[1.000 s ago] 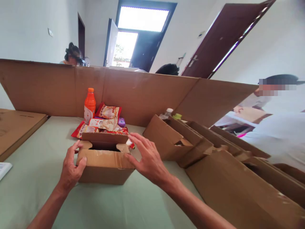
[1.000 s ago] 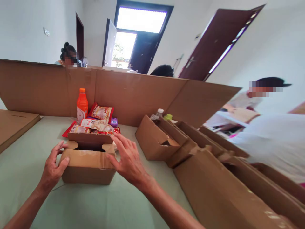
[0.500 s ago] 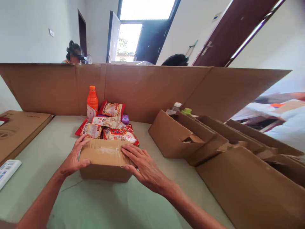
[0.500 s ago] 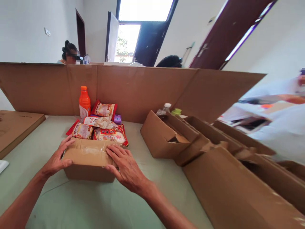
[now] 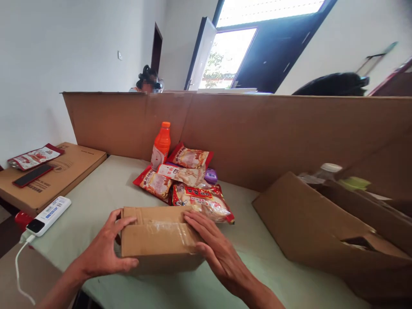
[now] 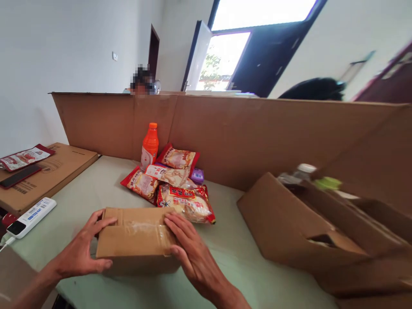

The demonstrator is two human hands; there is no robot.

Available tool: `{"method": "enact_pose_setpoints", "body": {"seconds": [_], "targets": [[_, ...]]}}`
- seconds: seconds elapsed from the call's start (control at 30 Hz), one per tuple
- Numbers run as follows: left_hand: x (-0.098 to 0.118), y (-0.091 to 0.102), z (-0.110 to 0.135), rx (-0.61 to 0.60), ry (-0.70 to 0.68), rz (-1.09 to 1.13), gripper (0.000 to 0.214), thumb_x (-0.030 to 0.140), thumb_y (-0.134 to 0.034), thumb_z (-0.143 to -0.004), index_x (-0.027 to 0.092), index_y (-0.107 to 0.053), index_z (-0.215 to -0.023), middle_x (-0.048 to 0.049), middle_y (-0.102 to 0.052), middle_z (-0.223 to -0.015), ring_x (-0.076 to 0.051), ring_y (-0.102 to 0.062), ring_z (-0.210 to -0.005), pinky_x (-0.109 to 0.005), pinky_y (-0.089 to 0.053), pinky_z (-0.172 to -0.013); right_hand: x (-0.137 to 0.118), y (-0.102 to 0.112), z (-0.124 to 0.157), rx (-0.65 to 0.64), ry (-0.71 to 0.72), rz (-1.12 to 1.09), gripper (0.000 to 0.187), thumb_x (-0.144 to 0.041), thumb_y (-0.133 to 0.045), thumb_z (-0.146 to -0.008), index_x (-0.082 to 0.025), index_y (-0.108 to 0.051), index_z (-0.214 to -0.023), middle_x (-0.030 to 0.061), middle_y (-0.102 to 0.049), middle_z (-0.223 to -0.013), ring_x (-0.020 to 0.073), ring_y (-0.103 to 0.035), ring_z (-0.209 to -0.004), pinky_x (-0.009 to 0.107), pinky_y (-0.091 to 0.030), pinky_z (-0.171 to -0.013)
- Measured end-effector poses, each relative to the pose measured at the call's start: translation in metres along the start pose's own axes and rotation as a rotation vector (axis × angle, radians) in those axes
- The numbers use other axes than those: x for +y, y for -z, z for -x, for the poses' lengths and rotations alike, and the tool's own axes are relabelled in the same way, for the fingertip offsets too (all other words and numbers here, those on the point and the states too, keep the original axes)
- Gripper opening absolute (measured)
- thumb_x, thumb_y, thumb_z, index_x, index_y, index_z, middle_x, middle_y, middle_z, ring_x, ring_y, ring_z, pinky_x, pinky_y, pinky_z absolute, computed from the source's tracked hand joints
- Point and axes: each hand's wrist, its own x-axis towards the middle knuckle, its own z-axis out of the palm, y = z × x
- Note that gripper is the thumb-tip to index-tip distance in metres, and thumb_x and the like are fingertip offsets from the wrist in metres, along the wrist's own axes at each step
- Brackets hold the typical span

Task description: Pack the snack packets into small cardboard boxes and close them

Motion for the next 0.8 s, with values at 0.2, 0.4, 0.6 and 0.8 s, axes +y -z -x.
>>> {"method": "enact_pose_setpoints", "body": {"seconds": [0.2,0.4,0.6,0.8], "targets": [[-0.004,0.028,0.022,0.222,0.117,-0.012,0.069,0.03,-0.08,-0.066,0.031,-0.058,-0.132,-0.0103,-0.048,-0.136,-0.034,-0.056,-0.123,-0.043,-0.06,-0.088,-0.015,-0.045,-0.054,0.033,-0.059,-0.169,0.051,-0.046,-0.033,-0.105,-0.025,-0.052,-0.148,0.0118,-0.049,-0.154,0.0286,-0.043,-0.144,0.053,-0.038,-0.118],[-0.022,0.047,0.024,0.551,0.2,-0.012,0.055,0.041,-0.076,-0.07,0.025,-0.063,-0.121,-0.01,-0.055,-0.123,-0.029,-0.063,-0.106,-0.038,-0.061,-0.074,-0.014,-0.099,-0.093,0.313,-0.378,-0.382,0.06,-0.052,-0.022,-0.105,-0.02,-0.042,-0.152,0.016,-0.046,-0.155,0.0295,-0.042,-0.144,0.058,-0.041,-0.113],[-0.065,0.122,-0.01,0.973,0.249,-0.257,0.052,0.049,-0.075,-0.07,0.02,-0.063,-0.111,-0.0099,-0.06,-0.11,-0.036,-0.056,-0.119,-0.055,-0.048,-0.104,-0.021,-0.161,-0.081,0.156,-0.462,-0.436,0.06,-0.059,-0.027,-0.102,-0.019,-0.065,-0.126,0.0192,-0.059,-0.141,0.0323,-0.055,-0.133,0.059,-0.045,-0.11],[-0.126,0.2,-0.094,1.174,0.332,-0.42,0.059,0.039,-0.081,-0.066,0.018,-0.058,-0.116,-0.0121,-0.054,-0.12,-0.035,-0.046,-0.129,-0.051,-0.036,-0.114,-0.02,-0.188,-0.06,0.089,-0.447,-0.411,0.052,-0.056,-0.036,-0.102,-0.024,-0.071,-0.121,0.0143,-0.059,-0.144,0.0297,-0.057,-0.134,0.053,-0.049,-0.11]]}}
